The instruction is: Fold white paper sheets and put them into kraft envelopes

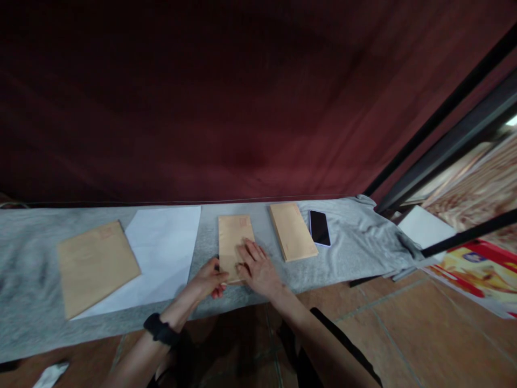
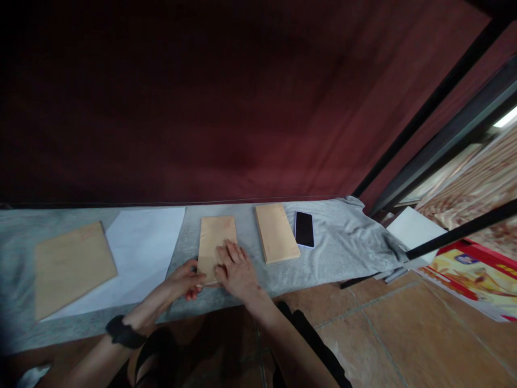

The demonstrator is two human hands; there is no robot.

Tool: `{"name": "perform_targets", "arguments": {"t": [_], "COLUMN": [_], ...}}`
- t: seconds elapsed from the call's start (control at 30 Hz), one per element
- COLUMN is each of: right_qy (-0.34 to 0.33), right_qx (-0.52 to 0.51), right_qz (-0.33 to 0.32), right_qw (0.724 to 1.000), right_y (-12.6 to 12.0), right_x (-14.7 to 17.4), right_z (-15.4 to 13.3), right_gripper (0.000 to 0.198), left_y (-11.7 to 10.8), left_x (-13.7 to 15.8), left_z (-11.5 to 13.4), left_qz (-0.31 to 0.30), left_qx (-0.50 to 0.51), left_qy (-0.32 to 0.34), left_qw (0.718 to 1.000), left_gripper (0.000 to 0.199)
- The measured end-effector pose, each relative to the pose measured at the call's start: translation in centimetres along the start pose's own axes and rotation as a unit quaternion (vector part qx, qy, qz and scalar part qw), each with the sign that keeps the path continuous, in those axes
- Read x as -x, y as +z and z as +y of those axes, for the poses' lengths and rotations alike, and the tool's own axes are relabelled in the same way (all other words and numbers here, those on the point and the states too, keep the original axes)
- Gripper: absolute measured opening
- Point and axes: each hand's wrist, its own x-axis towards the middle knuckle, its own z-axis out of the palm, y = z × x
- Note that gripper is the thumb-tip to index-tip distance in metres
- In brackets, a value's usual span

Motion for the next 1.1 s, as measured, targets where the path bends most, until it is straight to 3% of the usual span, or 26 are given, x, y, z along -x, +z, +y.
{"name": "perform_targets", "arguments": {"t": [0.1,0.17,0.3,0.4,0.47,0.57,0.7,0.83,0.93,1.1], "right_qy": [-0.005,-0.003,0.0,0.0,-0.003,-0.011,-0.008,-0.006,-0.007,-0.008], "right_qx": [0.027,0.036,0.051,0.069,0.083,0.099,0.102,0.091,0.088,0.08], "right_qz": [-0.015,-0.016,-0.022,-0.033,-0.039,-0.041,-0.023,-0.011,-0.002,0.0], "right_qw": [1.0,0.999,0.998,0.997,0.996,0.994,0.994,0.996,0.996,0.997], "right_y": [0.8,1.1,1.1,0.9,0.9,1.1,1.6,2.0,2.1,1.7], "right_x": [0.5,0.6,0.5,0.4,0.4,0.4,0.3,0.2,0.2,0.2], "right_z": [0.1,0.1,0.0,-0.1,-0.1,0.1,0.3,0.3,0.2,0.0], "right_gripper": [0.055,0.055,0.054,0.054,0.054,0.055,0.055,0.054,0.053,0.051], "left_y": [-0.3,-1.0,-2.4,-2.4,-1.8,-0.9,-1.0,-2.2,-2.8,-2.7], "left_x": [0.2,0.3,-0.1,-1.4,-2.6,-5.6,-11.7,-17.1,-18.5,-17.6], "left_z": [0.1,0.4,0.9,0.8,0.6,1.4,4.8,7.1,6.7,5.4], "left_qz": [0.016,0.069,0.219,0.244,0.227,0.18,0.079,-0.011,-0.022,-0.045], "left_qx": [-0.071,-0.176,-0.374,-0.368,-0.357,-0.394,-0.502,-0.59,-0.608,-0.613], "left_qy": [0.008,0.031,0.137,0.285,0.373,0.429,0.437,0.393,0.395,0.409], "left_qw": [0.997,0.981,0.891,0.851,0.826,0.793,0.742,0.705,0.688,0.674], "left_gripper": [0.032,0.026,0.028,0.034,0.041,0.046,0.054,0.061,0.061,0.061]}}
